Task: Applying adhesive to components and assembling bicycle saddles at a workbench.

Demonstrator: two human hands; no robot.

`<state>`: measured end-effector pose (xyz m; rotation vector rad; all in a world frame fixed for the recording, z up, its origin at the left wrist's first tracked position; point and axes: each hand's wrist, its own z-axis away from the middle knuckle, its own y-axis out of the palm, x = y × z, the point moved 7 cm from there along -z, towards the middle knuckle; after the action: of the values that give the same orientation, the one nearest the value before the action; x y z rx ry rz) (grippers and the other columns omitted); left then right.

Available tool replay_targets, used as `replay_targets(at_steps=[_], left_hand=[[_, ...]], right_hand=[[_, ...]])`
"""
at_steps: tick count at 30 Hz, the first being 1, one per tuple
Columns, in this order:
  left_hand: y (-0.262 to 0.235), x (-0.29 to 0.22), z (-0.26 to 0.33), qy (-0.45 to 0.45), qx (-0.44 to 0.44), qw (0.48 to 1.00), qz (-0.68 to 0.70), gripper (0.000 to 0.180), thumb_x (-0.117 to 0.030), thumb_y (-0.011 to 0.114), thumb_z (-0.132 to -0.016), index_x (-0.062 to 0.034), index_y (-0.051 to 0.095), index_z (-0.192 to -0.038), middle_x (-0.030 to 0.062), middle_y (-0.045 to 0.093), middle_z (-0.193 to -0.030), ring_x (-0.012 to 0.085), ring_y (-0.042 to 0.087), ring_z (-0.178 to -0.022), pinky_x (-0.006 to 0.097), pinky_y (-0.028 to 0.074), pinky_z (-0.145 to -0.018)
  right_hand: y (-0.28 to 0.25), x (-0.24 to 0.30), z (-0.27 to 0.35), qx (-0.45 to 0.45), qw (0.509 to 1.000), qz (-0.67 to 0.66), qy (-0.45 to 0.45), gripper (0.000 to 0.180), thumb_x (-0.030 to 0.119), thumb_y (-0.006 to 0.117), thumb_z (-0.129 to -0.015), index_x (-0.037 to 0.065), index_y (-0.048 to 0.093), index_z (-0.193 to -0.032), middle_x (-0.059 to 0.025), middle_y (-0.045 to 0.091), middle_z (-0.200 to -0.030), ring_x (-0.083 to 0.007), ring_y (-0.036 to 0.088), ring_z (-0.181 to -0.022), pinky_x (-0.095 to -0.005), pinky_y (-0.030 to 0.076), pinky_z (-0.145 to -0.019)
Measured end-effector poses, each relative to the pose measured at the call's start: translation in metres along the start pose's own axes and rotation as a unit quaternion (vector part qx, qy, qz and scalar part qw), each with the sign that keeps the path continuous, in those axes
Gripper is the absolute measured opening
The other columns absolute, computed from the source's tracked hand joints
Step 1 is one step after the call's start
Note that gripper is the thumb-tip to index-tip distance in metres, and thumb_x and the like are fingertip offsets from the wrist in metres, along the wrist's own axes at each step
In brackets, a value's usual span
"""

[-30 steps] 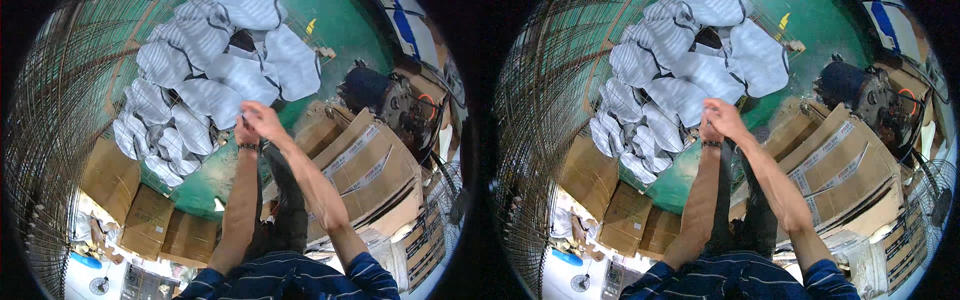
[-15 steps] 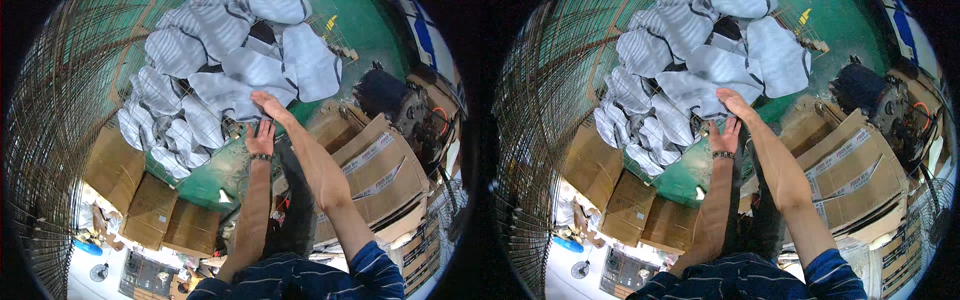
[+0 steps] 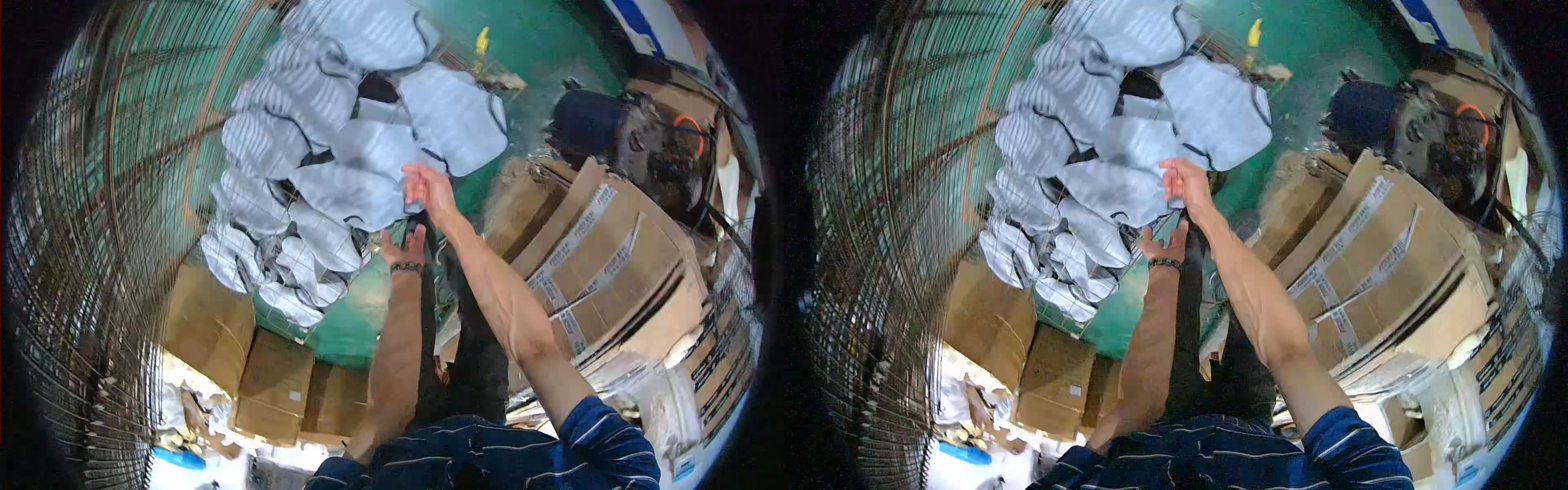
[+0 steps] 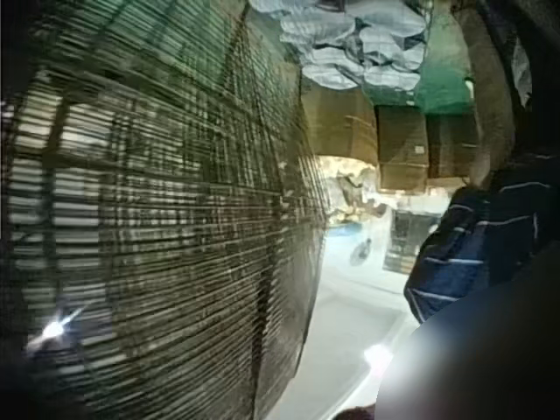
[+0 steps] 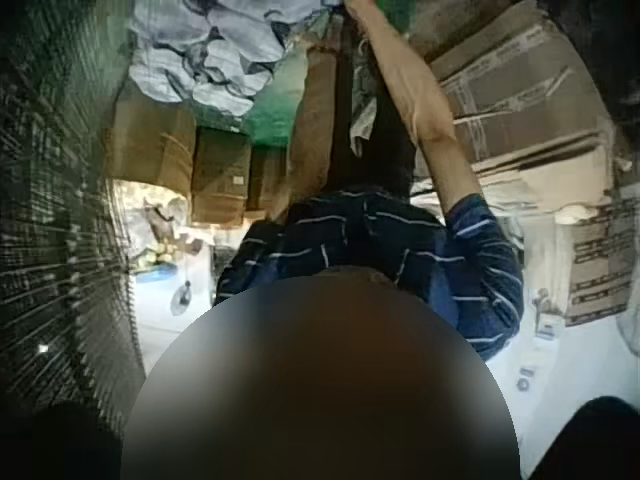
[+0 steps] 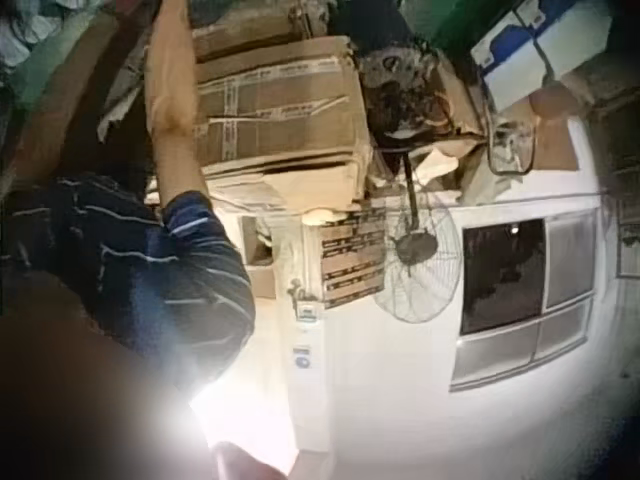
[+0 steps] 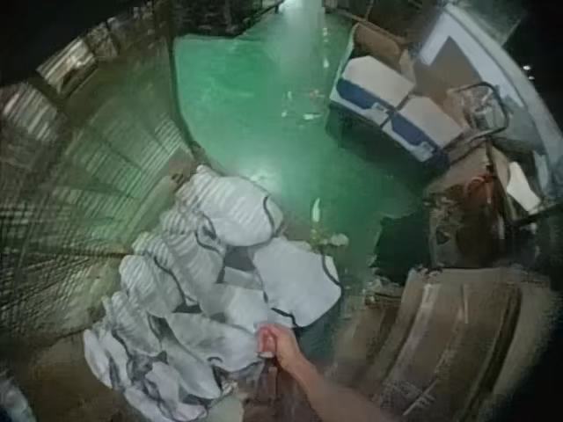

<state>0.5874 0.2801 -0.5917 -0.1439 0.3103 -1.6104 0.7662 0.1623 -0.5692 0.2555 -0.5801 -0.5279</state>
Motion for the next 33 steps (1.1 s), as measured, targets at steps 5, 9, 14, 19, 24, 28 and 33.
replay_targets(at_steps=[5, 9, 14, 19, 24, 28, 33], left_hand=[[-0.002, -0.001, 0.037, -0.005, 0.133, 0.956, -0.263, 0.12, -0.069, 0.068, -0.089, -0.0011, 0.002, -0.163, 0.0251, 0.042, -0.146, 0.0484, 0.059, -0.123, 0.064, 0.053, -0.1], [0.012, 0.02, 0.1, 0.014, 0.253, 0.868, -0.426, 0.099, -0.072, 0.056, -0.096, 0.003, 0.034, -0.156, 0.0242, 0.052, -0.15, 0.0411, 0.058, -0.131, 0.056, 0.048, -0.11], [0.009, 0.068, 0.217, -0.122, 0.47, 0.781, -0.393, 0.086, -0.066, 0.037, -0.106, 0.006, 0.043, -0.152, 0.027, 0.049, -0.155, 0.0423, 0.045, -0.146, 0.057, 0.035, -0.123], [-0.064, 0.12, 0.345, -0.183, 0.591, 0.638, -0.458, 0.094, -0.07, 0.037, -0.103, 0.0077, 0.036, -0.156, 0.0309, 0.04, -0.159, 0.0458, 0.037, -0.15, 0.062, 0.027, -0.125], [-0.204, 0.148, 0.44, -0.237, 0.637, 0.53, -0.508, 0.099, -0.073, 0.039, -0.1, 0.0082, 0.034, -0.157, 0.0319, 0.04, -0.159, 0.0473, 0.033, -0.151, 0.061, 0.025, -0.126], [-0.329, 0.157, 0.482, -0.318, 0.647, 0.451, -0.527, 0.097, -0.071, 0.045, -0.099, 0.0071, 0.037, -0.156, 0.0309, 0.044, -0.157, 0.0474, 0.032, -0.152, 0.063, 0.021, -0.126], [-0.491, 0.161, 0.507, -0.419, 0.566, 0.326, -0.631, 0.093, -0.069, 0.042, -0.102, 0.0054, 0.037, -0.157, 0.0287, 0.047, -0.155, 0.0472, 0.035, -0.15, 0.064, 0.021, -0.126]], right_hand=[[-0.029, 0.016, 0.091, 0.0, 0.999, -0.052, 0.006, 0.041, 0.034, 0.05, -0.108, -0.002, 0.064, -0.123, -0.0045, 0.067, -0.087, -0.013, 0.064, -0.073, -0.029, 0.055, -0.064], [-0.079, -0.009, 0.175, -0.082, 0.992, -0.081, 0.044, 0.039, 0.034, 0.051, -0.108, 0.001, 0.063, -0.125, -0.0052, 0.068, -0.092, -0.014, 0.066, -0.078, -0.0289, 0.057, -0.067], [-0.127, -0.057, 0.29, -0.09, 0.984, -0.154, -0.02, 0.037, 0.033, 0.055, -0.107, 0.003, 0.064, -0.127, -0.0056, 0.068, -0.094, -0.0148, 0.066, -0.08, -0.029, 0.058, -0.069], [-0.152, -0.135, 0.424, -0.146, 0.961, -0.216, -0.088, 0.036, 0.032, 0.058, -0.105, 0.004, 0.065, -0.127, -0.0052, 0.069, -0.094, -0.0146, 0.066, -0.08, -0.0296, 0.058, -0.068], [-0.159, -0.233, 0.542, -0.2, 0.952, -0.218, -0.074, 0.034, 0.031, 0.058, -0.105, 0.004, 0.066, -0.125, -0.0062, 0.069, -0.096, -0.0178, 0.068, -0.085, -0.0339, 0.058, -0.072], [-0.159, -0.301, 0.626, -0.213, 0.941, -0.225, -0.138, 0.032, 0.031, 0.061, -0.105, 0.007, 0.069, -0.124, -0.0038, 0.071, -0.097, -0.0147, 0.066, -0.083, -0.0311, 0.057, -0.071], [-0.151, -0.392, 0.729, -0.293, 0.886, -0.268, -0.238, 0.03, 0.031, 0.058, -0.107, 0.008, 0.07, -0.121, -0.0029, 0.071, -0.094, -0.0133, 0.064, -0.077, -0.0289, 0.055, -0.069]])
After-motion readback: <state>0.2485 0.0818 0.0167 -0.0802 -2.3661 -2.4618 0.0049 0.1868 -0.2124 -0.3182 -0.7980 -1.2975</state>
